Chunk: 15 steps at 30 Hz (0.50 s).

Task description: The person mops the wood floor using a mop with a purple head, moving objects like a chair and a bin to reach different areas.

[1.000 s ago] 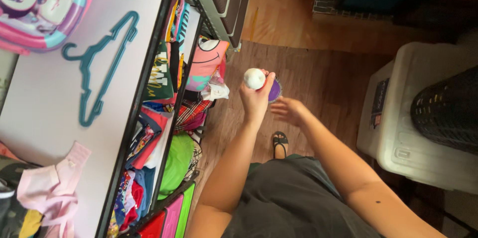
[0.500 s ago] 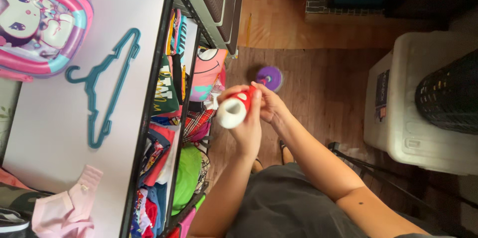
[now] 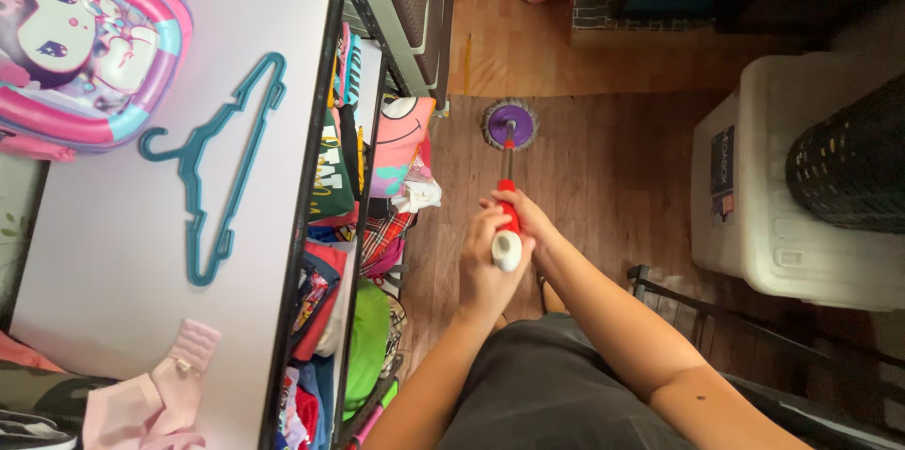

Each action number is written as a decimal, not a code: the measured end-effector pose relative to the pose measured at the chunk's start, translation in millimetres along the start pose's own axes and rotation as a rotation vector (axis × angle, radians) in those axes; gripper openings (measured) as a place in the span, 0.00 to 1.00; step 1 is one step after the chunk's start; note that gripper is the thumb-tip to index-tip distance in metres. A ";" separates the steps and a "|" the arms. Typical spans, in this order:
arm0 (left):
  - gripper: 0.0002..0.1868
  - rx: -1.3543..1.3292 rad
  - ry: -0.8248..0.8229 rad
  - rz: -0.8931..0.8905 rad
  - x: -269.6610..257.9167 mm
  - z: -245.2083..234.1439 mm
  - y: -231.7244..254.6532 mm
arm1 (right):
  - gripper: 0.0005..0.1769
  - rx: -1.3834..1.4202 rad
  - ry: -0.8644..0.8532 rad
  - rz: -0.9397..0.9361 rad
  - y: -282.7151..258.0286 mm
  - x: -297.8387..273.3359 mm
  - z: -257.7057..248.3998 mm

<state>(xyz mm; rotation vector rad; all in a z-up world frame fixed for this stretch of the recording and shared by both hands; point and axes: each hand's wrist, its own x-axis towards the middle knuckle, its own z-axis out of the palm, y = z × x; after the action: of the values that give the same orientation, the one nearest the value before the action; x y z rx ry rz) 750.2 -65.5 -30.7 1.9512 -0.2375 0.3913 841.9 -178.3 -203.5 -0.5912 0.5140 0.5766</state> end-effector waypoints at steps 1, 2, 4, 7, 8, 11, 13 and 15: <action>0.25 -0.001 0.000 0.000 -2.7 -8.8 4.4 | 0.14 0.018 0.043 -0.016 5.5 1.0 -3.6; 0.24 0.050 -0.069 -0.048 -4.4 -17.4 8.9 | 0.15 0.036 0.085 -0.031 11.0 2.7 -6.4; 0.24 0.101 -0.134 -0.090 -1.1 -31.7 15.7 | 0.16 -0.003 0.071 -0.019 13.8 8.9 -9.3; 0.23 0.292 -0.212 0.004 3.3 -43.6 17.0 | 0.17 -0.034 0.116 0.011 19.2 21.1 -5.6; 0.23 0.346 -0.259 -0.010 5.4 -44.1 15.5 | 0.19 -0.029 0.173 0.028 20.3 23.4 -3.0; 0.23 0.437 -0.366 -0.094 11.1 -38.6 14.7 | 0.20 -0.081 0.180 0.024 16.6 26.1 2.7; 0.21 0.479 -0.421 -0.154 21.7 -27.6 13.3 | 0.20 -0.133 0.177 0.009 9.2 29.2 4.9; 0.13 0.615 -0.496 -0.196 32.9 -15.6 7.0 | 0.20 -0.185 0.171 -0.006 1.2 40.8 6.9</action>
<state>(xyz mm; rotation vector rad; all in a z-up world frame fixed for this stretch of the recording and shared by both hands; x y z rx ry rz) 775.8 -53.5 -6.6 2.6359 -0.2582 -0.1868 872.6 -158.8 -223.3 -0.8227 0.6241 0.5746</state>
